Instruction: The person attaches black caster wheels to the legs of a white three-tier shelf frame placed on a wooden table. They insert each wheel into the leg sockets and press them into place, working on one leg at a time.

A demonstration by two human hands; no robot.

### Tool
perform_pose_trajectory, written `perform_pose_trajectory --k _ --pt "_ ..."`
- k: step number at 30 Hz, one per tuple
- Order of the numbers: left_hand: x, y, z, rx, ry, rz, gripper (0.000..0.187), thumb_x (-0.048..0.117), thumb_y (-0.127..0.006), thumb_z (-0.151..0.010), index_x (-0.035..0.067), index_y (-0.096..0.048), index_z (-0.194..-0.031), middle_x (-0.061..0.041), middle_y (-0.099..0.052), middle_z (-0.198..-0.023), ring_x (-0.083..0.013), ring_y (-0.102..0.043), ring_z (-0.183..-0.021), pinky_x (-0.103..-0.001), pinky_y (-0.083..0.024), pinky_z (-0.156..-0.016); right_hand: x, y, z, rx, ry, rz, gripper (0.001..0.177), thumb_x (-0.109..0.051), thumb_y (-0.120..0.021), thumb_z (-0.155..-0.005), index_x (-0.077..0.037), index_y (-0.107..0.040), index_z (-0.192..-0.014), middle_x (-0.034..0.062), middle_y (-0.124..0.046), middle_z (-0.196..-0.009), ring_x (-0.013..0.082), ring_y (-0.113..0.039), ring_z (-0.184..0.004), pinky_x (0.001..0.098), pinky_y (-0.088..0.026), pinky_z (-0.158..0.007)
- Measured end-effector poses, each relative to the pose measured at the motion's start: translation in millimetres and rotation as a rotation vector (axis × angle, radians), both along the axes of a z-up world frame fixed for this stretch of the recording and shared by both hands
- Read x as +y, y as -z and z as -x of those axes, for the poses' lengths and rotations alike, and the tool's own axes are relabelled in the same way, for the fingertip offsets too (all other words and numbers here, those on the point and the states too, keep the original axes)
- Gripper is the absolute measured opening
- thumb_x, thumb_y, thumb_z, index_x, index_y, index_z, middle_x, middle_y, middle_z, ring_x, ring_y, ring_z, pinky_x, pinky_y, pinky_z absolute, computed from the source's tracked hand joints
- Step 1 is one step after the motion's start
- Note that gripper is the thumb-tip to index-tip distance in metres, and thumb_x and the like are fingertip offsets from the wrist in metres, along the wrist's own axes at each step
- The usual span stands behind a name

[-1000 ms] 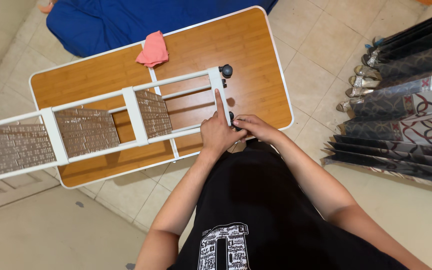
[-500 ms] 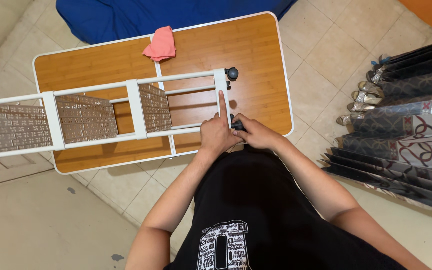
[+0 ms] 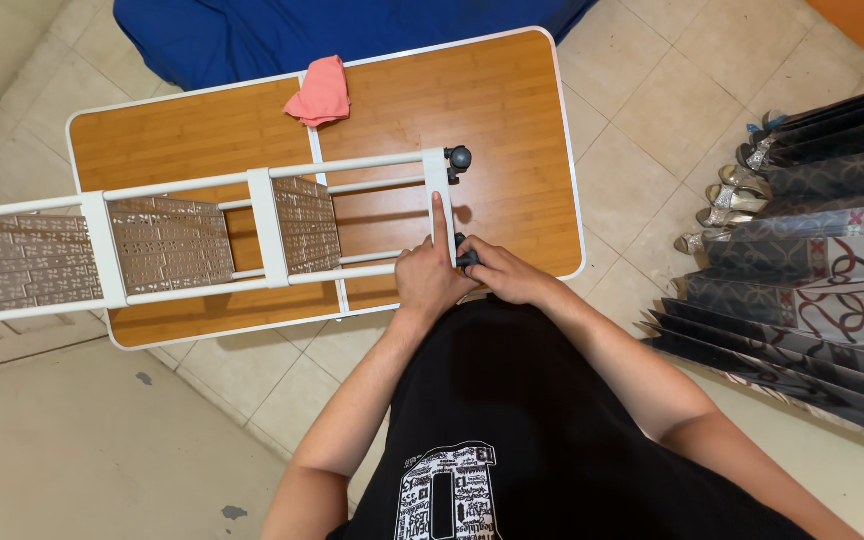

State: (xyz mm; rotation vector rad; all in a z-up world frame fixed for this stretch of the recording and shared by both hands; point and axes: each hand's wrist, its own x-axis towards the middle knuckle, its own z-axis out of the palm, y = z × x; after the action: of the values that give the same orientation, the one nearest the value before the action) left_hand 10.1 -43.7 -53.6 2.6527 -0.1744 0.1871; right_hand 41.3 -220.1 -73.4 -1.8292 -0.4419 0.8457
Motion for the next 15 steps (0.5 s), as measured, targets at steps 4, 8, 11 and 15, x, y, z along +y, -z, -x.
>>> perform_pose_trajectory --k 4,8,11,15 --pt "-2.7 -5.1 -0.4 0.071 -0.019 0.017 0.141 0.054 -0.090 -0.057 -0.005 -0.013 -0.158 -0.009 -0.067 -0.061 -0.0255 -0.066 -0.050 -0.038 -0.051 -0.051 0.8 -6.7 -6.7 -0.010 -0.024 0.039 0.029 -0.021 -0.057 -0.091 -0.004 -0.057 -0.114 0.0139 -0.069 -0.096 0.0254 -0.066 -0.089 0.0375 -0.052 -0.081" --pt "-2.1 -6.9 0.0 0.057 -0.015 0.049 0.147 0.053 -0.092 -0.050 -0.006 -0.012 -0.158 -0.008 -0.067 -0.062 -0.0254 -0.067 -0.051 -0.037 -0.052 -0.051 0.4 -8.2 -9.6 0.067 -0.043 0.031 0.027 -0.019 -0.057 -0.092 -0.003 -0.063 -0.112 0.0126 -0.072 -0.092 0.0235 -0.070 -0.079 0.0344 -0.056 -0.073" --pt "-2.8 -5.1 0.4 0.090 -0.021 0.045 0.149 0.048 -0.092 -0.047 -0.005 -0.011 -0.160 -0.007 -0.068 -0.063 -0.0256 -0.067 -0.053 -0.037 -0.053 -0.054 -1.7 -0.5 -10.8 0.344 -0.032 -0.169 0.026 -0.018 -0.057 -0.098 0.002 -0.062 -0.114 0.0124 -0.069 -0.095 0.0221 -0.072 -0.075 0.0333 -0.060 -0.071" --pt "-1.2 -6.0 -0.2 0.101 -0.001 0.060 0.155 0.043 -0.091 -0.039 -0.005 -0.008 -0.160 -0.008 -0.070 -0.067 -0.0269 -0.068 -0.056 -0.038 -0.053 -0.054 -4.2 9.1 -14.4 0.409 -0.067 -0.209 0.030 -0.021 -0.056 -0.103 0.001 -0.059 -0.122 0.0110 -0.069 -0.097 0.0214 -0.071 -0.074 0.0317 -0.059 -0.072"
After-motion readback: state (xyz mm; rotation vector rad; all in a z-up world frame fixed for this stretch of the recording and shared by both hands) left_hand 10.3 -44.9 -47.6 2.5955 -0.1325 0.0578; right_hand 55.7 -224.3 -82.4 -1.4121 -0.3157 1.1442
